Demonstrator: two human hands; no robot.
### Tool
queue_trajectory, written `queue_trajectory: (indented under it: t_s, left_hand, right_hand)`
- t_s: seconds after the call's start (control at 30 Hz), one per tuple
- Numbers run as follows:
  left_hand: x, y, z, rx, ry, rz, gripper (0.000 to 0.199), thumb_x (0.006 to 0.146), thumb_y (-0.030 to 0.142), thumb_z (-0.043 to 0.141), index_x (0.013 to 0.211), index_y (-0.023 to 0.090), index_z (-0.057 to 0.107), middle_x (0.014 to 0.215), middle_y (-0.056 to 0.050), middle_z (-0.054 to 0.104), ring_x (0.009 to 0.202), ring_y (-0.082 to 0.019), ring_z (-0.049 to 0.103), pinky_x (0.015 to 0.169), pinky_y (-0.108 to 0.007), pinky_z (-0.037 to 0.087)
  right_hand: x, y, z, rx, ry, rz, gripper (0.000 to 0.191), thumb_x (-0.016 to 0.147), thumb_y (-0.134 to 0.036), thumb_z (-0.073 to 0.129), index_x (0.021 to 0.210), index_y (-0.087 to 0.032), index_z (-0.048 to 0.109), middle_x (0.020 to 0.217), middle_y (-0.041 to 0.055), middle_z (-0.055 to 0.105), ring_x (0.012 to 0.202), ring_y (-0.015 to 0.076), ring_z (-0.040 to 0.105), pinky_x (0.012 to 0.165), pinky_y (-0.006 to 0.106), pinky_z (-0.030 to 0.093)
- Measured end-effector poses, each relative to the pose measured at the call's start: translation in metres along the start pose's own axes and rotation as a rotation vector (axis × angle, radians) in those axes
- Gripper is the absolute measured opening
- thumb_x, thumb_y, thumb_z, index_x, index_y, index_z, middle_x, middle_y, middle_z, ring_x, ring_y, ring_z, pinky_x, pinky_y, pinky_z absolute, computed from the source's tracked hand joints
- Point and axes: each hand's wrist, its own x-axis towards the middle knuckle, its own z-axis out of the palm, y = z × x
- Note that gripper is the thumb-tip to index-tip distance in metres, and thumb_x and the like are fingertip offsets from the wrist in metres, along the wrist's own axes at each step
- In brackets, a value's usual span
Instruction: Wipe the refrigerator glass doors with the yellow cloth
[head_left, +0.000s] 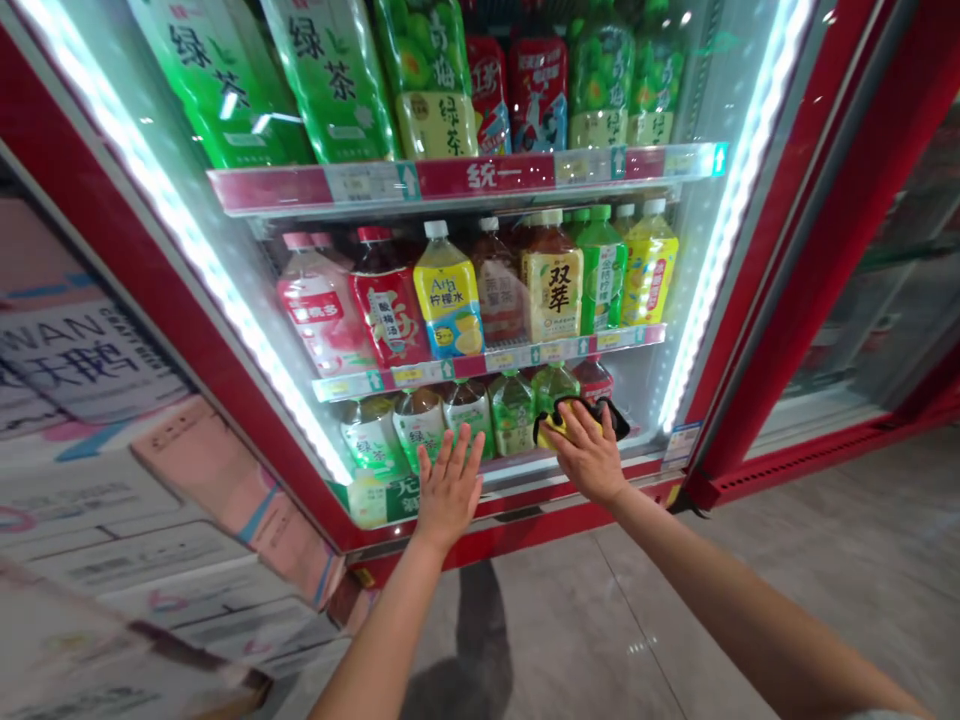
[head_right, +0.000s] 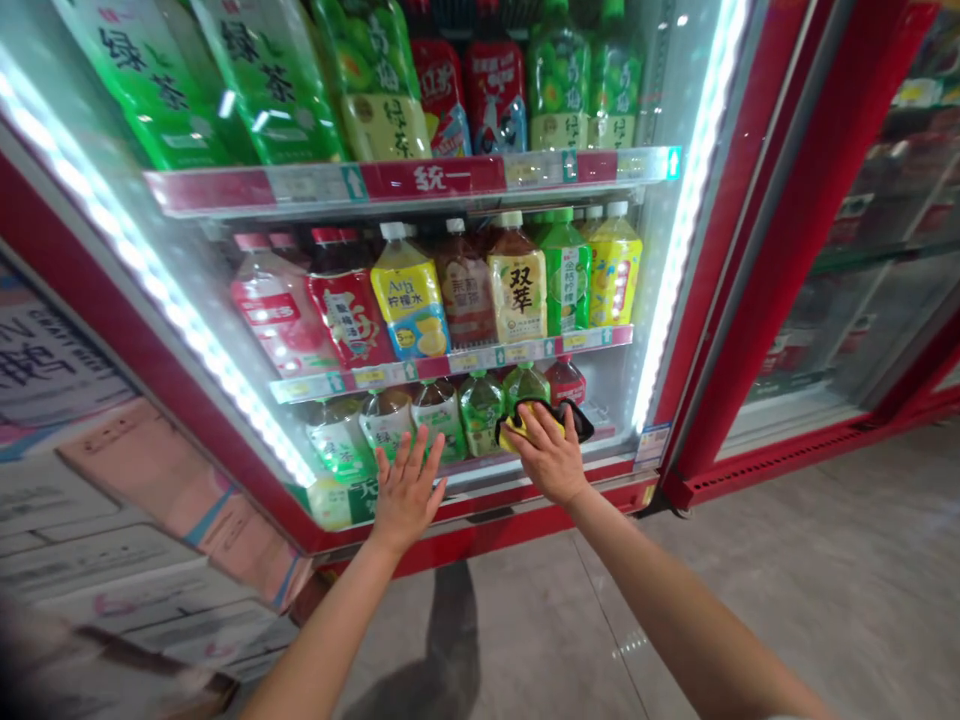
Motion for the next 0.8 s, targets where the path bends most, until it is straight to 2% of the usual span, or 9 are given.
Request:
queue_trajectory:
  t_s: [0.1,0.17,0.27,0.33,0.43,0.53,0.6,0.7,0.8]
  left_hand:
    - [-0.005,-0.007,-0.004,0.026,-0.013,-0.038,0.091,0.093,0.034,0.067,0.164,0.025,0.010,0.168,-0.011,0.026,0.159,-0.024,0.003,0.129,-0.055,-0.006]
    - [-0.009,-0.011,-0.006,0.029,-0.037,-0.060,0.091,0.093,0.036,0.066,0.164,0.025,0.011,0.168,-0.011,0.025,0.159,-0.027,0.007,0.129,-0.055,-0.005]
    - [-0.013,-0.017,-0.008,0.018,-0.078,-0.069,0.091,0.093,0.037,0.067,0.164,0.028,0.011,0.169,-0.011,0.024,0.159,-0.029,0.012,0.128,-0.057,-0.004]
    - [-0.016,-0.020,-0.008,0.016,-0.088,-0.078,0.092,0.092,0.037,0.068,0.164,0.029,0.012,0.169,-0.011,0.024,0.159,-0.030,0.013,0.128,-0.057,-0.004]
    - [-0.020,-0.022,-0.009,0.020,-0.083,-0.094,0.093,0.091,0.037,0.070,0.164,0.028,0.014,0.169,-0.012,0.025,0.159,-0.030,0.014,0.129,-0.057,-0.004]
    - [-0.024,-0.024,-0.011,0.026,-0.092,-0.095,0.089,0.091,0.035,0.069,0.164,0.028,0.018,0.169,-0.012,0.027,0.159,-0.029,0.015,0.129,-0.057,-0.003]
    - [-0.026,-0.027,-0.013,0.030,-0.098,-0.097,0.086,0.092,0.035,0.068,0.163,0.028,0.020,0.169,-0.012,0.027,0.159,-0.029,0.015,0.129,-0.057,-0.003]
    - [-0.031,-0.032,-0.016,0.037,-0.108,-0.099,0.085,0.092,0.036,0.068,0.163,0.028,0.022,0.169,-0.012,0.027,0.159,-0.029,0.015,0.129,-0.058,-0.002]
    - [-0.033,-0.036,-0.019,0.039,-0.115,-0.108,0.084,0.092,0.036,0.068,0.163,0.028,0.023,0.169,-0.013,0.027,0.159,-0.030,0.017,0.129,-0.058,-0.001]
  right_hand:
    - [0.017,-0.038,0.005,0.019,0.005,0.056,0.051,0.093,-0.027,0.065,0.143,-0.037,0.058,0.154,0.0073,0.054,0.149,0.0299,0.039,0.126,0.063,0.001]
    - [0.014,-0.051,0.008,0.059,-0.044,-0.032,0.052,0.095,-0.025,0.062,0.145,-0.039,0.056,0.154,0.0046,0.055,0.148,0.0278,0.041,0.127,0.062,-0.003]
    - [-0.007,-0.041,0.007,0.136,-0.154,-0.270,0.054,0.096,-0.019,0.058,0.145,-0.042,0.054,0.153,-0.0010,0.056,0.144,0.0222,0.047,0.128,0.057,-0.005]
    - [-0.017,-0.026,0.005,0.148,-0.185,-0.333,0.054,0.096,-0.017,0.058,0.144,-0.041,0.055,0.152,-0.0019,0.057,0.142,0.0202,0.049,0.129,0.053,-0.004]
    - [-0.009,-0.021,0.000,0.108,-0.137,-0.208,0.053,0.096,-0.019,0.060,0.145,-0.040,0.055,0.153,0.0005,0.057,0.144,0.0223,0.047,0.129,0.055,-0.002]
    - [0.017,-0.049,0.001,0.088,-0.059,-0.050,0.054,0.097,-0.022,0.061,0.147,-0.041,0.053,0.156,0.0033,0.053,0.148,0.0263,0.042,0.128,0.060,0.000]
    - [0.029,-0.073,0.004,0.100,-0.045,-0.016,0.055,0.097,-0.025,0.061,0.149,-0.040,0.051,0.157,0.0049,0.051,0.149,0.0284,0.040,0.126,0.063,-0.002]
    - [0.027,-0.088,0.008,0.141,-0.069,-0.113,0.052,0.099,-0.029,0.060,0.149,-0.040,0.050,0.156,0.0037,0.052,0.148,0.0271,0.042,0.126,0.064,-0.006]
    - [0.013,-0.073,0.008,0.177,-0.112,-0.286,0.047,0.101,-0.029,0.058,0.146,-0.040,0.053,0.155,-0.0001,0.054,0.146,0.0224,0.045,0.128,0.058,-0.008]
